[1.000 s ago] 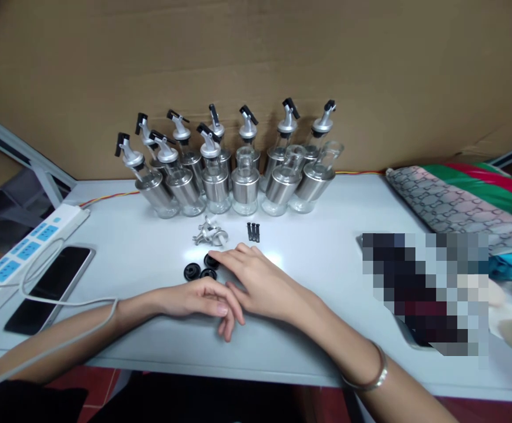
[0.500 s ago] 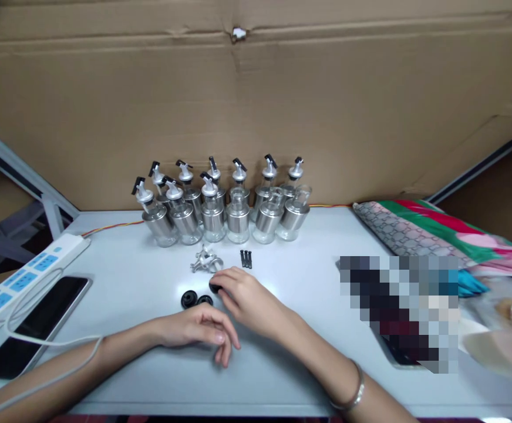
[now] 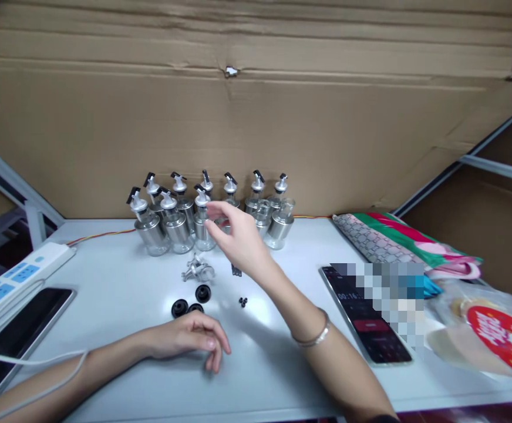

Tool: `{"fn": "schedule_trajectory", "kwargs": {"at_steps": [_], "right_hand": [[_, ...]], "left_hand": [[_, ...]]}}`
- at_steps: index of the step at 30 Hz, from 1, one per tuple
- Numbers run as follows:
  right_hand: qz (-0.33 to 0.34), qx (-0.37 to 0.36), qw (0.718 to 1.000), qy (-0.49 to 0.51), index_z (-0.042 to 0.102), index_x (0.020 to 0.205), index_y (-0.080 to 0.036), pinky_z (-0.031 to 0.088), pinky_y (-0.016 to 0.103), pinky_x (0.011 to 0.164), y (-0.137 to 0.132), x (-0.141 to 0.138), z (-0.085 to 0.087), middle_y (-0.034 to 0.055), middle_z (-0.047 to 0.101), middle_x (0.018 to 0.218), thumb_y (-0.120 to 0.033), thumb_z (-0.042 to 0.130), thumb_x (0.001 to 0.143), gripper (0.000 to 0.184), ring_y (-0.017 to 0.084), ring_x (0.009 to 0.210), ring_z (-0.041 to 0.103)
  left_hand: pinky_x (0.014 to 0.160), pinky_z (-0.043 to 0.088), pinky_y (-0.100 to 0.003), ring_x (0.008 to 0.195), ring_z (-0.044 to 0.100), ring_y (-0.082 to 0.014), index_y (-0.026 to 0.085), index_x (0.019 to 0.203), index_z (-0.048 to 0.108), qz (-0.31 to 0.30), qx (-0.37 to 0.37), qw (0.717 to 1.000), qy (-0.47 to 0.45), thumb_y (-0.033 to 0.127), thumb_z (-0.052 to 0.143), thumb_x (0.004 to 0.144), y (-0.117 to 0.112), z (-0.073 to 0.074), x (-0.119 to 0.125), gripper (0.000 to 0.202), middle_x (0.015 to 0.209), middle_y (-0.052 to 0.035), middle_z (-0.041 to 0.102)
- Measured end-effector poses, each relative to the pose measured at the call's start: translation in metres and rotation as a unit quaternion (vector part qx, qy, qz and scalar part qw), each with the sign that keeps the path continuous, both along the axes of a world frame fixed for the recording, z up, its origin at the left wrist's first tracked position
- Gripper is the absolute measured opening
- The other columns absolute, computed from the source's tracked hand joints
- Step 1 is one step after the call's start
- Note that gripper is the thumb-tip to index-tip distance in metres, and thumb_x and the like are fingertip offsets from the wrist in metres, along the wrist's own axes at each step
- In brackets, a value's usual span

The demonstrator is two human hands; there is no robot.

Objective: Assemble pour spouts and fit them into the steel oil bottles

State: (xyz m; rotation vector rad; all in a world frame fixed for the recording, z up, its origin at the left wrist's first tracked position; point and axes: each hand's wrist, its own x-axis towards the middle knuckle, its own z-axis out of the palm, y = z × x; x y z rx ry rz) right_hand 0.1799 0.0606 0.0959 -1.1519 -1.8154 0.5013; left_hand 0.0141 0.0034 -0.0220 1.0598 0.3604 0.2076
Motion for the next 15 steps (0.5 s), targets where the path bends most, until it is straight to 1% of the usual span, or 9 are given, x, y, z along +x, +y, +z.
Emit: {"fn": "schedule_trajectory", "kwargs": {"at_steps": [2, 5, 8, 11, 13, 15], "right_hand": [[-0.037, -0.002, 0.998, 0.048, 0.053, 0.124, -0.016, 0.052, 0.038, 0.092, 0.017, -0.016, -0.007, 0.0134, 0.063, 0.121, -0.022, 0.054, 0.084, 0.04, 0.022, 0.111, 0.06], [-0.077, 0.023, 0.994, 0.071, 0.044, 0.131, -0.016, 0.046, 0.042, 0.101, 0.036, -0.038, -0.022, 0.0158, 0.054, 0.13, -0.021, 0.05, 0.086, 0.046, 0.024, 0.122, 0.051], [-0.114, 0.055, 0.988, 0.085, 0.041, 0.132, -0.016, 0.045, 0.042, 0.103, 0.046, -0.05, -0.032, 0.0163, 0.049, 0.127, -0.02, 0.049, 0.086, 0.047, 0.023, 0.121, 0.049], [-0.143, 0.07, 0.983, 0.093, 0.042, 0.129, -0.018, 0.045, 0.04, 0.102, 0.05, -0.055, -0.037, 0.0152, 0.043, 0.122, -0.019, 0.05, 0.085, 0.044, 0.022, 0.116, 0.05], [-0.154, 0.082, 0.981, 0.085, 0.044, 0.125, -0.019, 0.044, 0.039, 0.103, 0.052, -0.055, -0.039, 0.0152, 0.041, 0.121, -0.018, 0.05, 0.085, 0.041, 0.022, 0.116, 0.05], [-0.151, 0.097, 0.981, 0.078, 0.046, 0.12, -0.018, 0.043, 0.037, 0.102, 0.055, -0.055, -0.04, 0.0152, 0.043, 0.121, -0.017, 0.05, 0.085, 0.035, 0.021, 0.117, 0.05]], "left_hand": [[0.066, 0.044, -0.025, 0.064, 0.06, -0.0116, 0.011, 0.093, 0.069, 0.0, -0.004, 1.0, -0.002, 0.047, 0.072, 0.075, 0.0, 0.0, 0.0, 0.04, 0.072, -0.005, 0.068], [0.066, 0.044, -0.026, 0.064, 0.06, -0.0118, 0.011, 0.092, 0.069, -0.002, -0.007, 1.0, -0.001, 0.048, 0.072, 0.074, 0.0, 0.0, 0.001, 0.042, 0.072, -0.0049, 0.068], [0.065, 0.043, -0.026, 0.064, 0.059, -0.0117, 0.011, 0.091, 0.069, -0.005, -0.008, 1.0, -0.002, 0.05, 0.073, 0.073, -0.001, -0.001, 0.001, 0.043, 0.071, -0.0045, 0.067], [0.066, 0.043, -0.026, 0.064, 0.058, -0.0114, 0.011, 0.091, 0.069, -0.005, -0.015, 1.0, -0.004, 0.05, 0.073, 0.072, -0.001, -0.002, 0.001, 0.044, 0.071, -0.004, 0.067], [0.067, 0.043, -0.026, 0.065, 0.058, -0.0114, 0.011, 0.091, 0.069, -0.006, -0.02, 1.0, -0.006, 0.05, 0.073, 0.072, -0.001, -0.001, 0.001, 0.043, 0.072, -0.004, 0.067], [0.067, 0.043, -0.026, 0.065, 0.058, -0.0115, 0.012, 0.091, 0.068, -0.009, -0.022, 1.0, -0.007, 0.05, 0.073, 0.072, -0.001, -0.001, 0.001, 0.043, 0.072, -0.0039, 0.067]]}}
